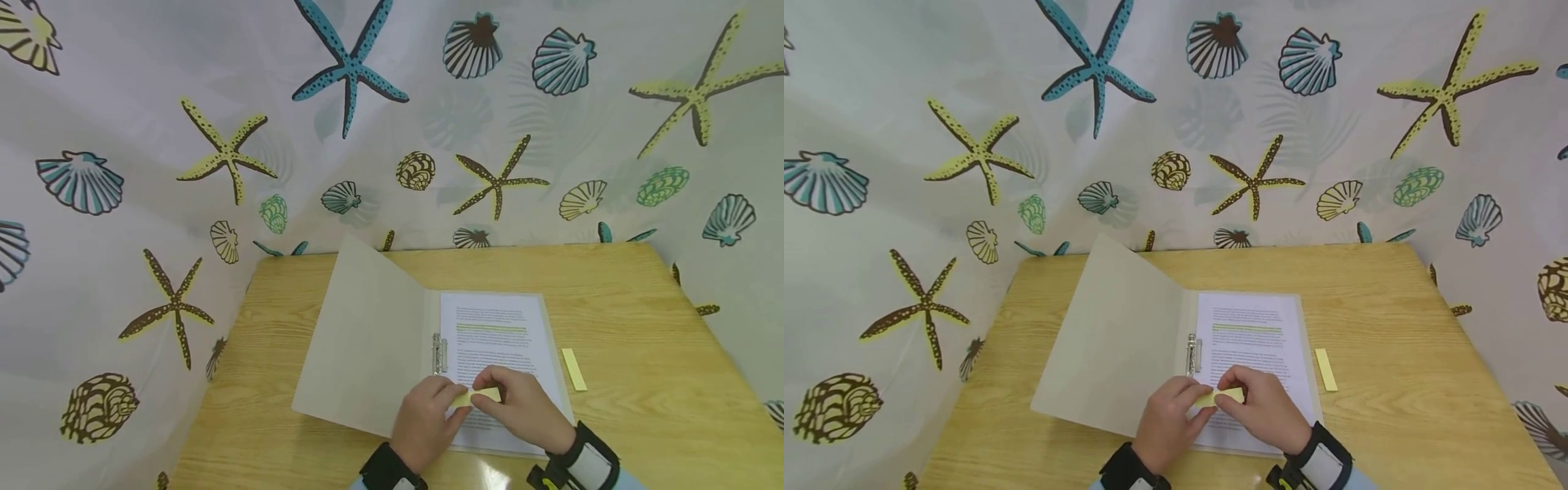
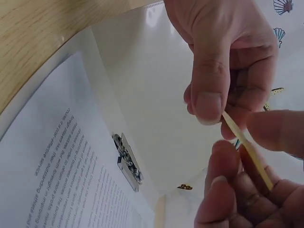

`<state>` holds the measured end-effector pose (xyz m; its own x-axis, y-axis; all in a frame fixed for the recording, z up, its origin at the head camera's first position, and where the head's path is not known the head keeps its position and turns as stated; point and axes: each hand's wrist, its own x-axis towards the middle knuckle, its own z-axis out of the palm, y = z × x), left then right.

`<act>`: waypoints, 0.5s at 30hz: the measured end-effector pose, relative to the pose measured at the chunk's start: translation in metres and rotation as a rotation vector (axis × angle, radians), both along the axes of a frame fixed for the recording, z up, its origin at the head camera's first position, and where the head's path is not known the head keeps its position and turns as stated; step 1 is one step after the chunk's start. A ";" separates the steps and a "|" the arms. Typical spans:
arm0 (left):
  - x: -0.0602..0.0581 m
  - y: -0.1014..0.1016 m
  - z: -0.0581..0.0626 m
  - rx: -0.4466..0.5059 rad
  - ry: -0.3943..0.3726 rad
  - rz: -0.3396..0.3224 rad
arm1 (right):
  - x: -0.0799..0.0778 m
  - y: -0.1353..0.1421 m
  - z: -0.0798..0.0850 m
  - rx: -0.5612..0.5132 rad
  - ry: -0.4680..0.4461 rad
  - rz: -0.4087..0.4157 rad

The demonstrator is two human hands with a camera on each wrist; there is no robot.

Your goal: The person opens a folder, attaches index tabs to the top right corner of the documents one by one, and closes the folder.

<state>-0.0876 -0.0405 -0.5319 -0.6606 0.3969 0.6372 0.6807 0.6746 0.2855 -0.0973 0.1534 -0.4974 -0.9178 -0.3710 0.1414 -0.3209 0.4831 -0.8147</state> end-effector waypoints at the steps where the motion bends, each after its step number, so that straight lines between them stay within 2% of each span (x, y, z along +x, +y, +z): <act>1: -0.001 0.001 0.000 -0.003 0.010 -0.001 | -0.003 0.000 -0.002 0.014 -0.009 0.005; 5: -0.001 0.004 -0.001 0.001 -0.026 0.031 | -0.019 0.005 -0.009 0.078 -0.079 -0.028; 9: 0.001 0.003 -0.003 0.000 -0.086 0.065 | -0.049 0.029 -0.010 0.144 -0.153 -0.160; 12: 0.003 0.004 -0.008 -0.047 -0.095 0.043 | -0.077 0.055 -0.011 0.184 -0.210 -0.283; 15: 0.004 0.007 -0.015 -0.124 -0.094 0.005 | -0.103 0.079 -0.015 0.231 -0.234 -0.370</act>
<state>-0.0839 -0.0339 -0.5473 -0.7172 0.4654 0.5188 0.6514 0.7122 0.2616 -0.2007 0.2322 -0.5123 -0.9913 -0.0120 -0.1312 0.0844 0.7063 -0.7028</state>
